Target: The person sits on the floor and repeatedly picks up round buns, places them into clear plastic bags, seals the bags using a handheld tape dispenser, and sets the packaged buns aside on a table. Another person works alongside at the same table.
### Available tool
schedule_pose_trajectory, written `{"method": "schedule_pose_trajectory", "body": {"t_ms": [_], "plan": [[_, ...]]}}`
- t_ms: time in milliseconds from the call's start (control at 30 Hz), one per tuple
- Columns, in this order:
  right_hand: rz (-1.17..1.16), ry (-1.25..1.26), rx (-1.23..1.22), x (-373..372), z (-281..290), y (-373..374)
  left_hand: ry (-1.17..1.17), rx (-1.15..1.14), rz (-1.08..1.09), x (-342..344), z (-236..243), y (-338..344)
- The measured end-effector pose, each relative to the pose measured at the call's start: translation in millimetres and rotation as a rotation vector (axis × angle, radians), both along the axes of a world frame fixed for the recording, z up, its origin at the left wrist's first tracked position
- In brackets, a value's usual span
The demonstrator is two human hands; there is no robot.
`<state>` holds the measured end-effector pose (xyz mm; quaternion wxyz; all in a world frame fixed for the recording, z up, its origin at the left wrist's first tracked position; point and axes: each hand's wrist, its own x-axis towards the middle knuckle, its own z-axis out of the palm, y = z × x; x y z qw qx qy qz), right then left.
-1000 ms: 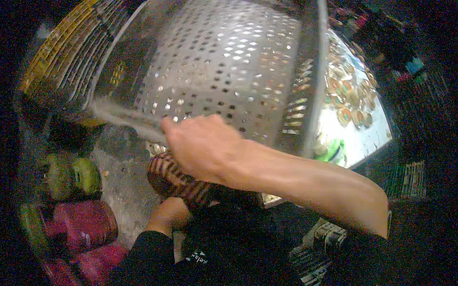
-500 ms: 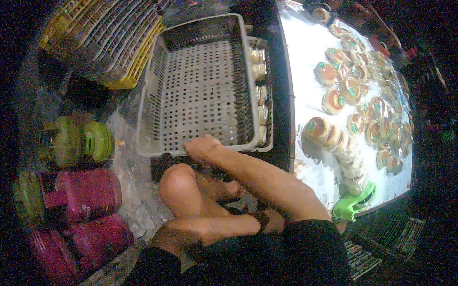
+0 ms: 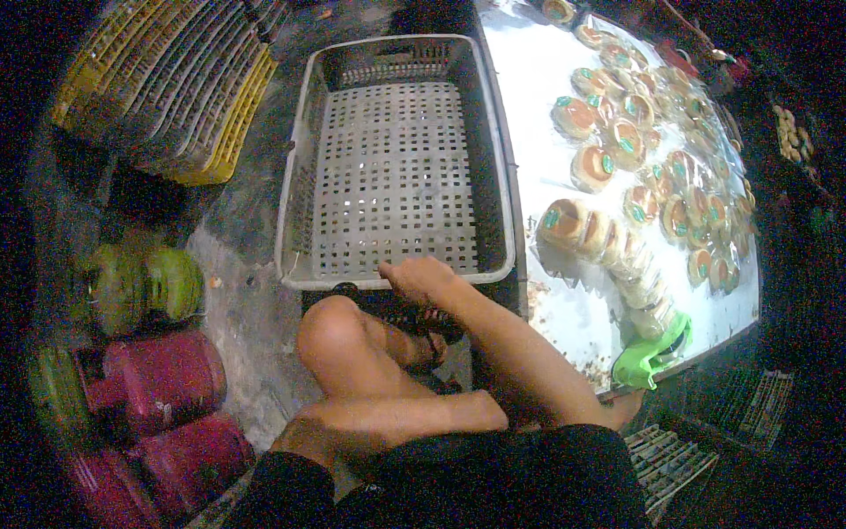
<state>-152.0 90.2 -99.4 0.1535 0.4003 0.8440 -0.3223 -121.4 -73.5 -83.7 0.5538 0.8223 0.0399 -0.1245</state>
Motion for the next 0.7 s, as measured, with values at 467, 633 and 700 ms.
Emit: {"method": "schedule_pose_trajectory", "body": {"t_ms": [467, 633, 700], "plan": [[-0.201, 0.192, 0.372, 16.6, -31.6, -1.8, 0.054, -0.033, -0.165, 0.4, 2.7, -3.8], [-0.365, 0.107, 0.345, 47.8, -6.1, -23.5, -0.016, 0.0, -0.249, 8.3, 13.1, -17.5], [-0.417, 0.155, 0.384, 73.5, 16.7, -30.0, -0.084, 0.046, -0.337, 12.0, 25.0, -12.0]]}}
